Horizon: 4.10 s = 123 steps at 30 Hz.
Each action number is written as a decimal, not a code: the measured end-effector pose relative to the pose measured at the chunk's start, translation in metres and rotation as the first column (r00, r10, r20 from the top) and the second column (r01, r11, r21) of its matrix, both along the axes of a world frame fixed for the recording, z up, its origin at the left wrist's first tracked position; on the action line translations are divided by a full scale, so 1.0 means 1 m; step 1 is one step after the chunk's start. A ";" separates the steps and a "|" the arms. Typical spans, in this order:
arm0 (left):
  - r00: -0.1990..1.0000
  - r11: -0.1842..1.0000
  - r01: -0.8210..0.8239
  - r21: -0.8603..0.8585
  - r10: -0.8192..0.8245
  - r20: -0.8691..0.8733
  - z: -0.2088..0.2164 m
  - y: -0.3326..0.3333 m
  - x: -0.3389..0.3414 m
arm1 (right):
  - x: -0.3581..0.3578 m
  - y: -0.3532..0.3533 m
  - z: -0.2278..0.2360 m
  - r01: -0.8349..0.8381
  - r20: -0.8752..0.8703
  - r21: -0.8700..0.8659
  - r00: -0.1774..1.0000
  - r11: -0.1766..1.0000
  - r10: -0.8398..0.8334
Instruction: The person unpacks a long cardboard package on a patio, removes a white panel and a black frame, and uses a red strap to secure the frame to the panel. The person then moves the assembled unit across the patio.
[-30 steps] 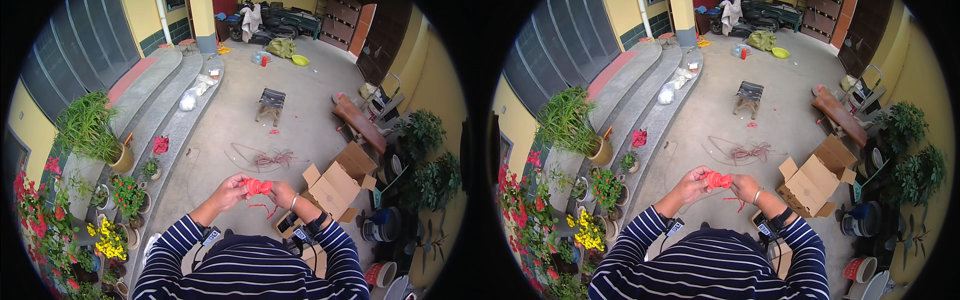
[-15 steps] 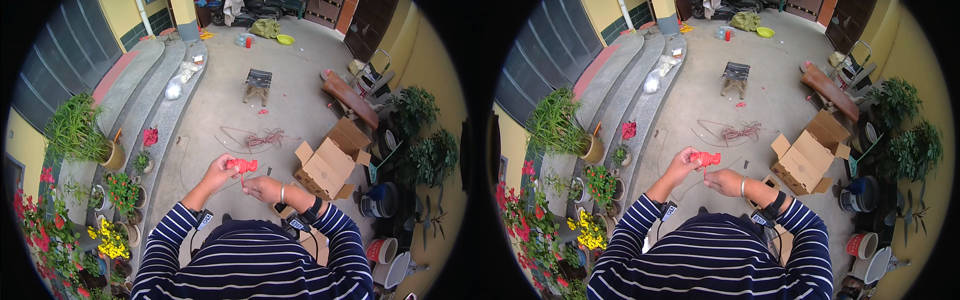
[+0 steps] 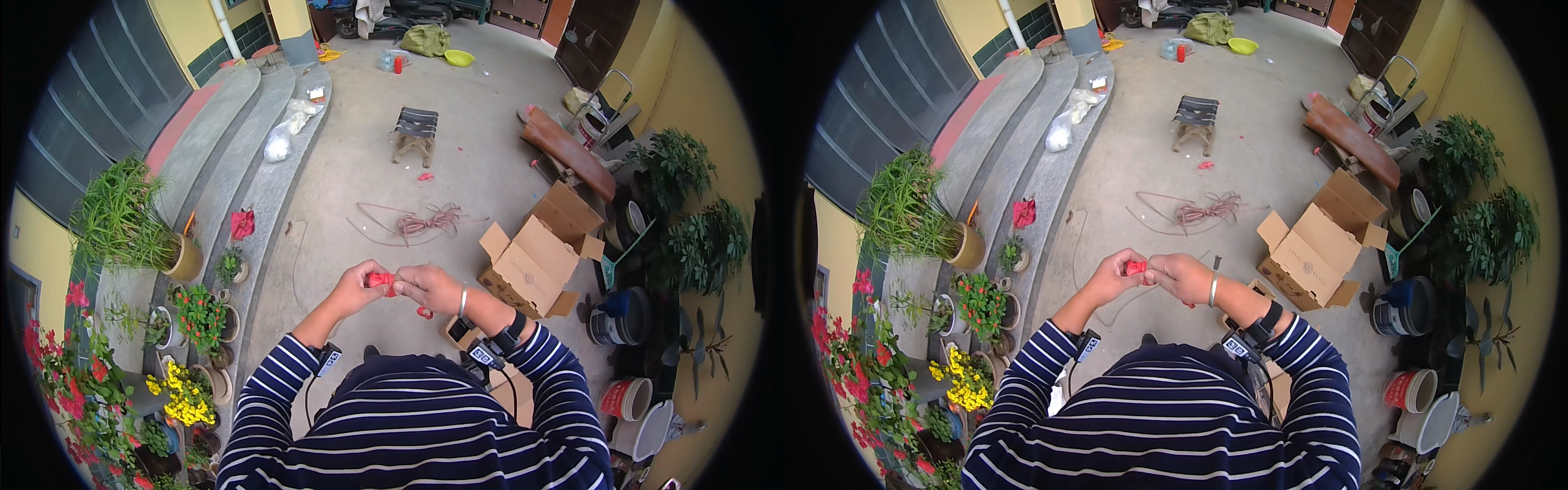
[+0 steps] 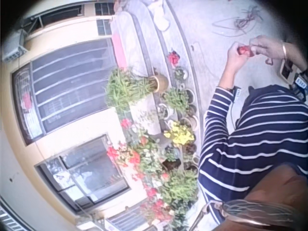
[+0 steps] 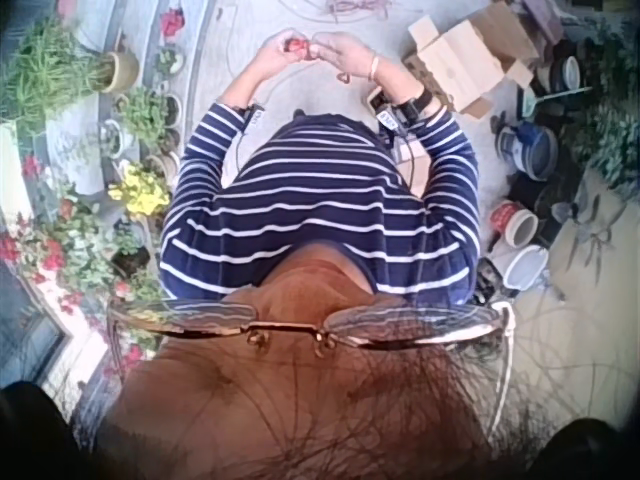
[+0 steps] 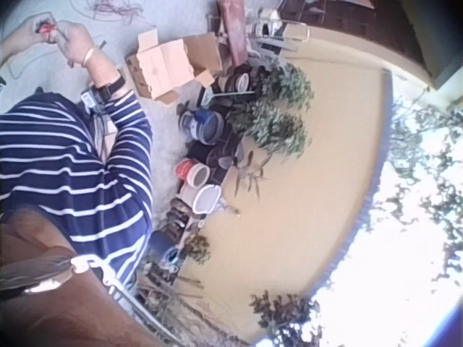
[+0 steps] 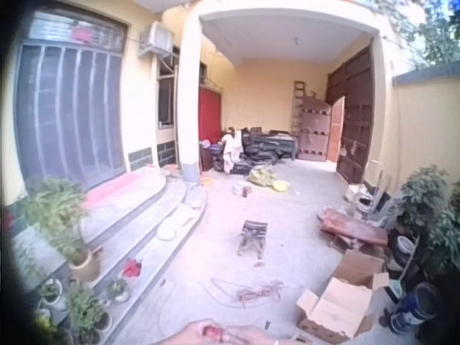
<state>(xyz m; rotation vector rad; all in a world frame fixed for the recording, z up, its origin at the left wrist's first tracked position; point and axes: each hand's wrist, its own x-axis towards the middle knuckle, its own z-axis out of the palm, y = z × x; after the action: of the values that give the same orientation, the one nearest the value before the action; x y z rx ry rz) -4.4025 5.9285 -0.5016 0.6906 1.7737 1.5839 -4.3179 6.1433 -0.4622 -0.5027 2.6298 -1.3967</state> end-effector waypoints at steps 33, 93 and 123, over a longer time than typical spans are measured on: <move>0.793 0.846 -0.364 0.391 0.061 0.607 -0.049 -0.112 -0.061 | -0.100 -0.123 -0.082 0.198 0.618 -0.380 0.781 0.904 0.089; 0.184 0.544 -0.470 -0.695 0.831 0.525 -0.358 -0.232 -0.684 | -0.362 0.129 -0.227 0.622 0.706 0.527 0.058 0.578 -0.706; 0.967 0.539 0.247 -0.805 -0.089 0.238 -0.350 0.453 -0.942 | -0.284 0.216 -0.298 0.766 0.662 0.633 -0.613 -0.117 -0.430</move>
<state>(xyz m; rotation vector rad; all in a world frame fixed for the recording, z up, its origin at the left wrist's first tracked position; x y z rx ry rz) -5.3442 6.3814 -0.8519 0.2175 1.9686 0.4793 -4.6021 6.3589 -0.7603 2.3378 1.0883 -1.3463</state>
